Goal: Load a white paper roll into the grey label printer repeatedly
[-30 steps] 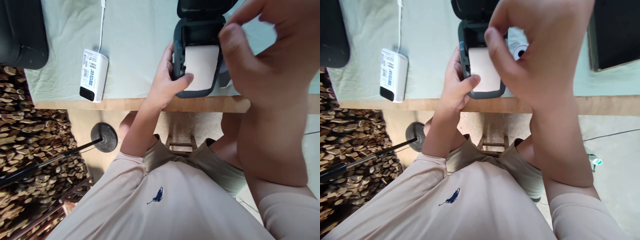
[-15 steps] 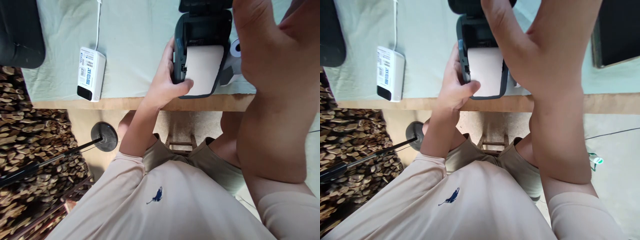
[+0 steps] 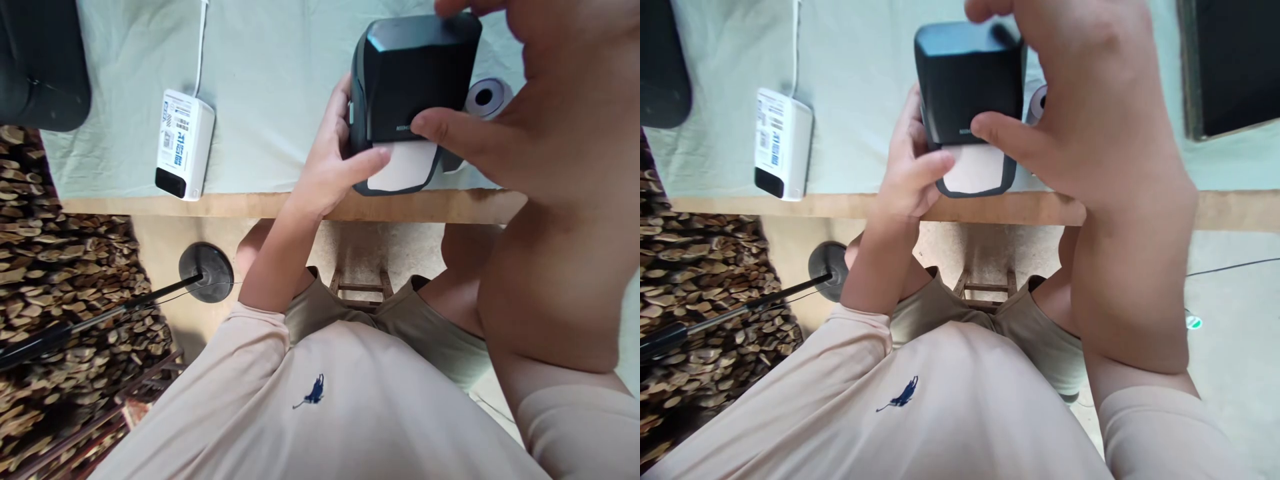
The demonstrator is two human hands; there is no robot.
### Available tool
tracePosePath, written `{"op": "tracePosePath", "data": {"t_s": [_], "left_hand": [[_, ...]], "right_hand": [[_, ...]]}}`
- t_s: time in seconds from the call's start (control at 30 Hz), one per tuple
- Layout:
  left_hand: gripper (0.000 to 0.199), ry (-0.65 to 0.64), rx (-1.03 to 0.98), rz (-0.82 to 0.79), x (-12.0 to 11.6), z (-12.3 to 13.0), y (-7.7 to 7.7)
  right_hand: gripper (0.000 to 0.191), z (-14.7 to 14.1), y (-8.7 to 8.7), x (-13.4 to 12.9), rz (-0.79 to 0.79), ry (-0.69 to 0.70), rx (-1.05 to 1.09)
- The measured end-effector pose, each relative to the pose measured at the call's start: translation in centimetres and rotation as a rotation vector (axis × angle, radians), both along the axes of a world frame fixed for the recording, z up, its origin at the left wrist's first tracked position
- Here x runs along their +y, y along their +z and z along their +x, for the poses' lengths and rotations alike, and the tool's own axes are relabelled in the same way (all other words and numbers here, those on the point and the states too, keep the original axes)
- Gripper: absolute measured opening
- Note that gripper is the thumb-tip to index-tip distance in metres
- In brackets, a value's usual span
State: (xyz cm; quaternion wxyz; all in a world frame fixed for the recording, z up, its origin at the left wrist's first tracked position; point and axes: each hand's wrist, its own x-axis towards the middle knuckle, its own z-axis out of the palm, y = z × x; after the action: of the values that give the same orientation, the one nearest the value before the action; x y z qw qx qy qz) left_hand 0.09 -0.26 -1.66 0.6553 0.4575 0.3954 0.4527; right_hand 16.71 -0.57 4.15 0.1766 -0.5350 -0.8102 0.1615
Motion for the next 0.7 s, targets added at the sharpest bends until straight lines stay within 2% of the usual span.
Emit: {"op": "tracePosePath", "data": {"t_s": [0.07,0.1,0.23,0.3,0.4,0.47,0.57,0.7], "left_hand": [[0.031,-0.054,-0.091,0.065,0.0,0.1,0.1],[0.028,-0.042,-0.083,0.078,0.0,0.2,0.1],[0.029,0.048,0.029,0.139,-0.3,0.5,0.2],[0.030,0.069,0.148,0.084,-0.6,0.6,0.7],[0.039,0.044,0.293,0.064,-0.9,0.7,1.4],[0.040,0.003,0.299,0.072,-0.9,0.6,1.6],[0.033,-0.024,0.109,0.057,-0.6,0.3,1.4],[0.030,-0.042,-0.229,-0.055,0.0,-0.1,1.0]], "right_hand": [[0.058,-0.1,0.2,-0.1,-0.042,0.020,0.015],[0.059,-0.2,0.2,-0.1,-0.068,0.025,0.020],[0.059,-0.6,0.4,0.0,-0.146,-0.005,0.008],[0.060,-0.7,0.3,0.0,-0.153,-0.016,-0.012],[0.064,-0.8,-0.1,-0.1,-0.116,-0.004,-0.027],[0.064,-0.8,-0.4,-0.1,-0.073,0.020,-0.016],[0.062,-0.6,-0.6,-0.1,-0.030,0.043,0.035],[0.048,-0.1,-0.2,-0.1,-0.044,0.018,0.069]]}}
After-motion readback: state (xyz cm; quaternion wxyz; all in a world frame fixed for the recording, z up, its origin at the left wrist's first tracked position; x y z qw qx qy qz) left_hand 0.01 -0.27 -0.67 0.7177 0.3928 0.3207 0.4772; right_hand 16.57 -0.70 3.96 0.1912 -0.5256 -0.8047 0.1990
